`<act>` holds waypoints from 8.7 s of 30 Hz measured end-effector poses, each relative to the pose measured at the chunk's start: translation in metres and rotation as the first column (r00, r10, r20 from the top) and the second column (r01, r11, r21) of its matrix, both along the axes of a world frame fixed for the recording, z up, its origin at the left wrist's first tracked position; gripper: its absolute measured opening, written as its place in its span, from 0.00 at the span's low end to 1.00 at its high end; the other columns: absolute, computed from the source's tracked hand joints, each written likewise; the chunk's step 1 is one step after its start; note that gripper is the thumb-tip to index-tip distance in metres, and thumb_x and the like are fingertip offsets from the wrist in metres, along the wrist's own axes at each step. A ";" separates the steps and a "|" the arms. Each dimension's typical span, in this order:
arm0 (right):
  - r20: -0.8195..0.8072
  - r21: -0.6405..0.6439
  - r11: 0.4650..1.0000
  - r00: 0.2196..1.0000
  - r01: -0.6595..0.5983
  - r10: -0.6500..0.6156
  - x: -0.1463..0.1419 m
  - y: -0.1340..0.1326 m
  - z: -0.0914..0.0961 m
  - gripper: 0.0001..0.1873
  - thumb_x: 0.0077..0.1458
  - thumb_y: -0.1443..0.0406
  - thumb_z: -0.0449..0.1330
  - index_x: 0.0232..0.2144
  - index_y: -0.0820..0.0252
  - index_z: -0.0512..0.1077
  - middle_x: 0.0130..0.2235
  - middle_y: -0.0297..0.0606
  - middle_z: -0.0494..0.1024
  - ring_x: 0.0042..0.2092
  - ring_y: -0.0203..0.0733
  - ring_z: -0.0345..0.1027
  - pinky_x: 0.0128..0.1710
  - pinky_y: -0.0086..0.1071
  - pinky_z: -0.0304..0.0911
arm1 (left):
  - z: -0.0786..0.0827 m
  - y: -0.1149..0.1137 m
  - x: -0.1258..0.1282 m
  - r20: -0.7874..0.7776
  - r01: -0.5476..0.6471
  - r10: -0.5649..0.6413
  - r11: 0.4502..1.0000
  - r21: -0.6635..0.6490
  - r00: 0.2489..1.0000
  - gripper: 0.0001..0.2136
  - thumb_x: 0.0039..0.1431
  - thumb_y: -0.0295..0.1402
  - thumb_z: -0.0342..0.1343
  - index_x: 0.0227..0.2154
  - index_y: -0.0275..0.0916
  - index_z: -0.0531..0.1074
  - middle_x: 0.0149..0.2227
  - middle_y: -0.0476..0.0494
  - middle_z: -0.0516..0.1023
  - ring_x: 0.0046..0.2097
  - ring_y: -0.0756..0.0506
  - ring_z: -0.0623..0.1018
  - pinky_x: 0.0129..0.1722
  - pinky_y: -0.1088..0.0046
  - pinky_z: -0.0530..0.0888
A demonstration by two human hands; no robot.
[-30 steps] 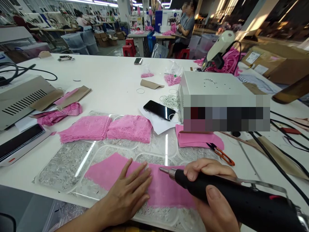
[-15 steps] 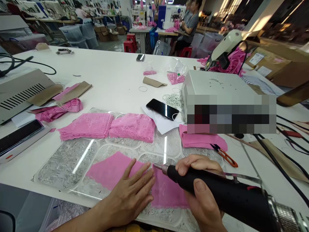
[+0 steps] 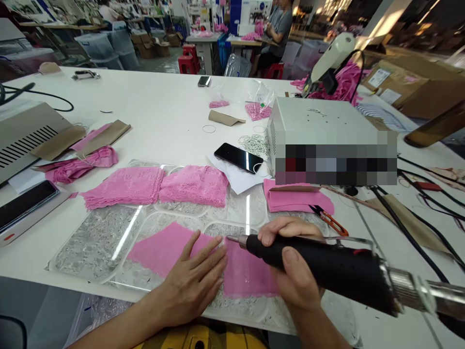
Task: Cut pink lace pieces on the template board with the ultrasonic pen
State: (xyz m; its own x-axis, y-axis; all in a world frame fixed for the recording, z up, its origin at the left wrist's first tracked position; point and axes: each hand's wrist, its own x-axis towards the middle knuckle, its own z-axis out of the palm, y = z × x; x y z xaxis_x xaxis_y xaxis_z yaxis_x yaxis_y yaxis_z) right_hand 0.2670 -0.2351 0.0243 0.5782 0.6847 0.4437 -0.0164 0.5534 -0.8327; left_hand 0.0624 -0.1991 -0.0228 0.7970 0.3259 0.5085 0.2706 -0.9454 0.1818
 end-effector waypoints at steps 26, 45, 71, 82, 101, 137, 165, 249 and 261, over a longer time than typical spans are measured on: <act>-0.037 -0.094 0.966 0.970 -0.241 0.239 0.004 -0.032 0.002 0.09 0.54 0.60 0.60 0.37 0.56 0.71 0.34 0.34 0.71 0.30 0.36 0.65 0.32 0.38 0.69 | 0.015 -0.006 -0.022 -0.025 0.241 -0.249 0.955 -0.173 0.968 0.12 0.68 0.31 0.50 0.49 0.31 0.71 0.50 0.38 0.79 0.60 0.41 0.71 0.62 0.62 0.64; 0.015 -0.091 0.982 0.986 -0.165 0.167 0.000 -0.026 0.000 0.08 0.52 0.62 0.60 0.35 0.57 0.72 0.33 0.36 0.71 0.29 0.37 0.64 0.32 0.39 0.69 | 0.011 -0.008 -0.021 0.000 0.241 -0.244 0.958 -0.157 0.970 0.12 0.68 0.33 0.51 0.47 0.29 0.72 0.48 0.40 0.80 0.57 0.41 0.73 0.62 0.62 0.62; -0.002 -0.134 0.933 0.942 -0.333 0.335 0.008 -0.035 0.005 0.09 0.53 0.60 0.58 0.34 0.58 0.71 0.31 0.36 0.70 0.28 0.38 0.65 0.28 0.38 0.66 | 0.010 -0.007 -0.022 0.020 0.248 -0.248 0.956 -0.158 0.969 0.12 0.68 0.33 0.51 0.47 0.31 0.73 0.49 0.40 0.80 0.58 0.41 0.72 0.61 0.63 0.64; 0.016 -0.148 0.923 0.932 -0.355 0.361 0.004 -0.037 0.008 0.08 0.56 0.59 0.59 0.35 0.57 0.71 0.31 0.36 0.70 0.29 0.38 0.65 0.29 0.37 0.66 | 0.011 -0.008 -0.021 0.003 0.236 -0.239 0.957 -0.167 0.971 0.11 0.67 0.33 0.52 0.47 0.31 0.72 0.49 0.39 0.79 0.58 0.41 0.72 0.61 0.63 0.64; 0.047 0.020 0.998 0.997 0.064 -0.065 0.013 -0.014 0.000 0.09 0.42 0.64 0.57 0.29 0.59 0.72 0.28 0.35 0.70 0.25 0.38 0.62 0.25 0.38 0.62 | 0.004 -0.002 -0.004 -0.086 -0.020 0.020 1.000 -0.006 0.996 0.17 0.70 0.36 0.48 0.55 0.32 0.69 0.57 0.36 0.74 0.62 0.38 0.69 0.64 0.56 0.60; 0.068 0.032 0.990 0.988 0.140 -0.142 0.044 -0.020 0.008 0.09 0.42 0.64 0.57 0.29 0.60 0.73 0.27 0.34 0.72 0.23 0.36 0.61 0.22 0.36 0.63 | 0.004 0.005 -0.002 -0.180 -0.034 0.043 0.998 0.051 0.983 0.19 0.70 0.40 0.49 0.56 0.35 0.70 0.59 0.40 0.73 0.64 0.39 0.67 0.69 0.52 0.34; 0.029 0.053 0.948 0.949 0.312 -0.314 0.083 -0.037 0.011 0.09 0.38 0.64 0.57 0.24 0.60 0.74 0.24 0.33 0.72 0.20 0.34 0.60 0.19 0.33 0.61 | 0.002 0.010 -0.002 -0.092 -0.010 0.016 0.998 0.060 0.996 0.17 0.69 0.35 0.50 0.56 0.37 0.70 0.57 0.42 0.75 0.65 0.42 0.65 0.70 0.54 0.41; 0.052 -0.016 0.957 0.956 0.291 -0.289 0.082 -0.066 0.009 0.08 0.44 0.61 0.61 0.28 0.59 0.72 0.26 0.34 0.72 0.22 0.35 0.62 0.22 0.34 0.64 | 0.000 0.008 0.003 0.004 -0.031 0.032 0.996 -0.080 0.999 0.15 0.67 0.31 0.50 0.55 0.39 0.71 0.56 0.41 0.76 0.64 0.39 0.68 0.69 0.52 0.45; 0.047 -0.012 0.966 0.965 0.259 -0.258 0.081 -0.073 0.007 0.08 0.46 0.62 0.61 0.30 0.60 0.73 0.28 0.35 0.72 0.23 0.35 0.64 0.24 0.34 0.65 | -0.004 0.006 0.003 0.005 -0.046 0.046 0.992 -0.117 0.999 0.16 0.68 0.30 0.49 0.56 0.40 0.71 0.56 0.40 0.76 0.64 0.38 0.68 0.68 0.49 0.46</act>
